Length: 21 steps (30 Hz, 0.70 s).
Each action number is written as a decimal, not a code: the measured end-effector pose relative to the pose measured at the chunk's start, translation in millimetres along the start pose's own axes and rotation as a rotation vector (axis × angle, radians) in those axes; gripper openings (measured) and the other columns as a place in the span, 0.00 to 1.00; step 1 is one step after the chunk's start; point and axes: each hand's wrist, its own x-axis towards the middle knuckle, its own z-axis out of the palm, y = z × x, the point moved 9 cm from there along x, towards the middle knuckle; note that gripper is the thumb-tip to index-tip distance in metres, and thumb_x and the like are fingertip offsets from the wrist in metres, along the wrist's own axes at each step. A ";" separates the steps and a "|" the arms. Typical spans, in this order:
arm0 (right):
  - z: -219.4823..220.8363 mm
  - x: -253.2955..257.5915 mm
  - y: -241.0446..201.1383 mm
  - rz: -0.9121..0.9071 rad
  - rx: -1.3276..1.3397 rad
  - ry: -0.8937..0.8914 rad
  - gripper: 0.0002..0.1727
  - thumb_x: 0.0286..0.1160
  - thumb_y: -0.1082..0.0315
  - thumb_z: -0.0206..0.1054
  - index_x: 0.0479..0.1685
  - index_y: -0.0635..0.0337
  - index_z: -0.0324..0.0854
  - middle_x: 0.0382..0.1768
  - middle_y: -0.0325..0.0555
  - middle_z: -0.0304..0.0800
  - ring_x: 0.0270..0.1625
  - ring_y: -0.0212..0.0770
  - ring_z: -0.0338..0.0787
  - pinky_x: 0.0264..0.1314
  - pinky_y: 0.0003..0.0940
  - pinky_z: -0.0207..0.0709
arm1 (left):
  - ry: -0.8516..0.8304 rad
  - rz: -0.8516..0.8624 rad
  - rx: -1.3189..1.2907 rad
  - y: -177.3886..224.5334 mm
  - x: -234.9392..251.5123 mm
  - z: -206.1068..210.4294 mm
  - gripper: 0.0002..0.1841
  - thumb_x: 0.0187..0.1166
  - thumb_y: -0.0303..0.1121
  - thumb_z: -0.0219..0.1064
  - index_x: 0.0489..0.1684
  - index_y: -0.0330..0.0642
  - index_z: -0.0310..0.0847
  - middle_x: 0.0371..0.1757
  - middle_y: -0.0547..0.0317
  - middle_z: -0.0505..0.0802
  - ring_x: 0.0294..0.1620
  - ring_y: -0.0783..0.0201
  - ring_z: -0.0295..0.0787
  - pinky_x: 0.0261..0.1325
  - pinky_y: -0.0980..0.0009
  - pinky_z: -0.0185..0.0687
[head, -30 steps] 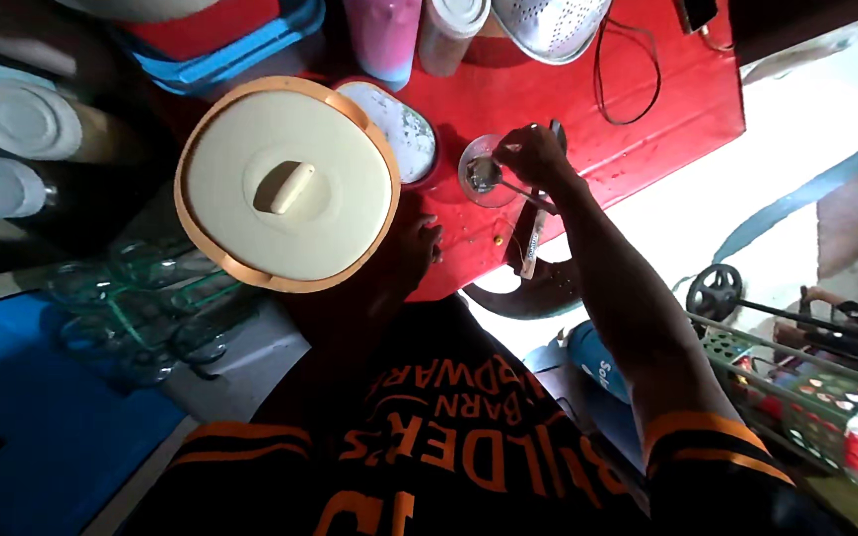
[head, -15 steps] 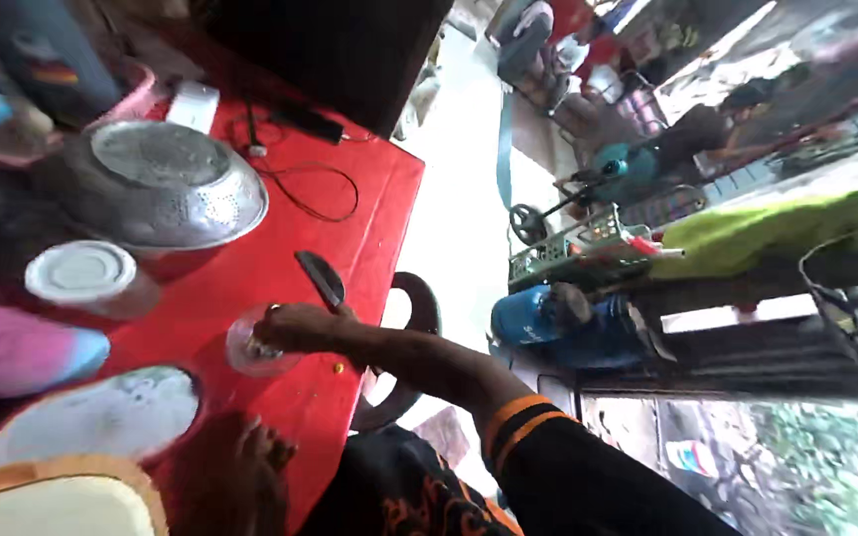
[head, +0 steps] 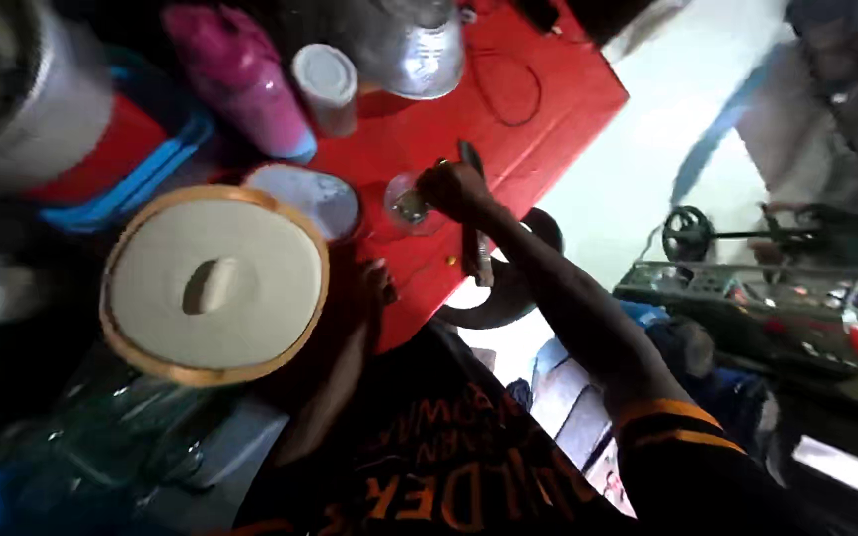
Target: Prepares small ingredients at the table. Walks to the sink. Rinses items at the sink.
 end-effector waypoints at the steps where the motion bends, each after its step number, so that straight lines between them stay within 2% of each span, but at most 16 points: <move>1: -9.8 -0.6 -6.3 0.102 -0.039 -0.046 0.12 0.78 0.66 0.67 0.52 0.57 0.93 0.53 0.50 0.94 0.60 0.49 0.92 0.69 0.52 0.81 | -0.016 0.006 0.031 4.8 -1.3 2.2 0.22 0.91 0.39 0.54 0.81 0.44 0.71 0.49 0.51 0.90 0.36 0.62 0.89 0.41 0.60 0.91; 2: -14.6 -3.3 -12.3 0.234 -0.069 -0.155 0.12 0.82 0.66 0.65 0.57 0.53 0.91 0.58 0.45 0.92 0.65 0.43 0.88 0.74 0.46 0.76 | -0.031 0.003 0.051 8.1 -3.8 3.2 0.22 0.92 0.39 0.54 0.80 0.43 0.71 0.48 0.52 0.89 0.35 0.62 0.90 0.41 0.60 0.91; 3: -13.7 -4.5 -9.7 0.088 -0.044 0.023 0.10 0.77 0.66 0.67 0.49 0.56 0.93 0.48 0.48 0.95 0.54 0.46 0.93 0.63 0.49 0.83 | -0.043 0.018 0.062 12.9 -6.1 3.2 0.21 0.92 0.39 0.54 0.79 0.40 0.72 0.45 0.52 0.90 0.33 0.62 0.90 0.40 0.61 0.93; 4: -8.0 -5.1 -4.7 -0.028 -0.008 0.115 0.10 0.76 0.66 0.68 0.45 0.58 0.94 0.43 0.51 0.95 0.48 0.49 0.94 0.56 0.52 0.86 | -0.057 0.020 0.051 15.9 -8.0 3.8 0.21 0.92 0.38 0.53 0.78 0.39 0.71 0.43 0.54 0.89 0.32 0.64 0.90 0.40 0.62 0.92; 5: 1.3 -4.4 0.9 -0.087 0.004 0.129 0.10 0.77 0.66 0.67 0.44 0.60 0.93 0.42 0.53 0.95 0.46 0.52 0.94 0.54 0.55 0.86 | -0.054 0.013 0.022 15.8 -9.4 5.4 0.20 0.93 0.38 0.52 0.78 0.39 0.71 0.42 0.56 0.88 0.30 0.65 0.87 0.39 0.64 0.91; 7: 24.5 -4.8 12.4 -0.076 -0.009 0.066 0.11 0.78 0.66 0.66 0.47 0.62 0.92 0.45 0.59 0.93 0.49 0.59 0.93 0.56 0.61 0.84 | 0.009 -0.014 -0.020 12.9 -13.9 7.7 0.20 0.94 0.38 0.50 0.79 0.40 0.70 0.40 0.57 0.85 0.28 0.67 0.81 0.36 0.67 0.85; 10: 35.5 0.5 24.6 -0.013 -0.026 0.104 0.11 0.77 0.65 0.67 0.46 0.60 0.93 0.44 0.57 0.94 0.48 0.58 0.94 0.55 0.59 0.85 | 0.025 -0.002 -0.031 15.2 -15.9 6.3 0.20 0.94 0.37 0.49 0.78 0.40 0.72 0.41 0.56 0.85 0.29 0.67 0.82 0.35 0.68 0.84; 12: 49.3 -0.5 27.9 0.020 -0.016 0.059 0.12 0.80 0.64 0.65 0.48 0.60 0.92 0.46 0.58 0.94 0.52 0.58 0.93 0.59 0.61 0.83 | 0.033 -0.031 -0.085 12.7 -19.1 5.0 0.19 0.94 0.37 0.50 0.76 0.41 0.73 0.41 0.56 0.86 0.27 0.67 0.81 0.33 0.69 0.84; 13: 46.9 -2.1 29.3 0.026 0.016 0.091 0.12 0.80 0.65 0.65 0.49 0.61 0.92 0.46 0.56 0.94 0.52 0.57 0.94 0.60 0.60 0.84 | 0.044 -0.051 -0.151 12.9 -18.0 6.8 0.18 0.93 0.36 0.51 0.74 0.41 0.74 0.41 0.57 0.86 0.27 0.68 0.81 0.32 0.70 0.83; 15: 33.6 -16.4 27.1 0.070 0.109 0.167 0.11 0.79 0.66 0.68 0.51 0.60 0.92 0.46 0.53 0.96 0.52 0.51 0.95 0.61 0.54 0.85 | 0.062 -0.134 -0.311 9.8 -18.1 8.2 0.17 0.91 0.38 0.53 0.70 0.44 0.78 0.42 0.59 0.87 0.30 0.66 0.83 0.36 0.68 0.84; 17: 27.7 -45.0 17.6 0.155 0.180 0.134 0.11 0.81 0.66 0.68 0.55 0.60 0.90 0.50 0.54 0.94 0.52 0.50 0.92 0.61 0.54 0.82 | 0.078 -0.216 -0.445 7.4 -21.6 6.6 0.16 0.89 0.39 0.55 0.67 0.46 0.80 0.43 0.59 0.88 0.35 0.63 0.86 0.43 0.64 0.86; 19: 41.3 -75.4 25.4 0.171 0.226 0.178 0.10 0.76 0.65 0.71 0.50 0.56 0.92 0.48 0.49 0.94 0.47 0.46 0.93 0.56 0.52 0.86 | 0.064 -0.229 -0.507 5.5 -22.0 7.2 0.16 0.87 0.35 0.52 0.67 0.46 0.79 0.44 0.58 0.89 0.37 0.63 0.87 0.45 0.63 0.87; 21: 67.9 -102.7 36.6 0.187 0.263 0.170 0.08 0.77 0.68 0.71 0.49 0.59 0.91 0.50 0.52 0.92 0.48 0.48 0.92 0.57 0.52 0.87 | 0.027 -0.203 -0.534 7.4 -21.5 10.3 0.17 0.85 0.32 0.50 0.67 0.44 0.78 0.46 0.56 0.89 0.39 0.62 0.88 0.46 0.63 0.88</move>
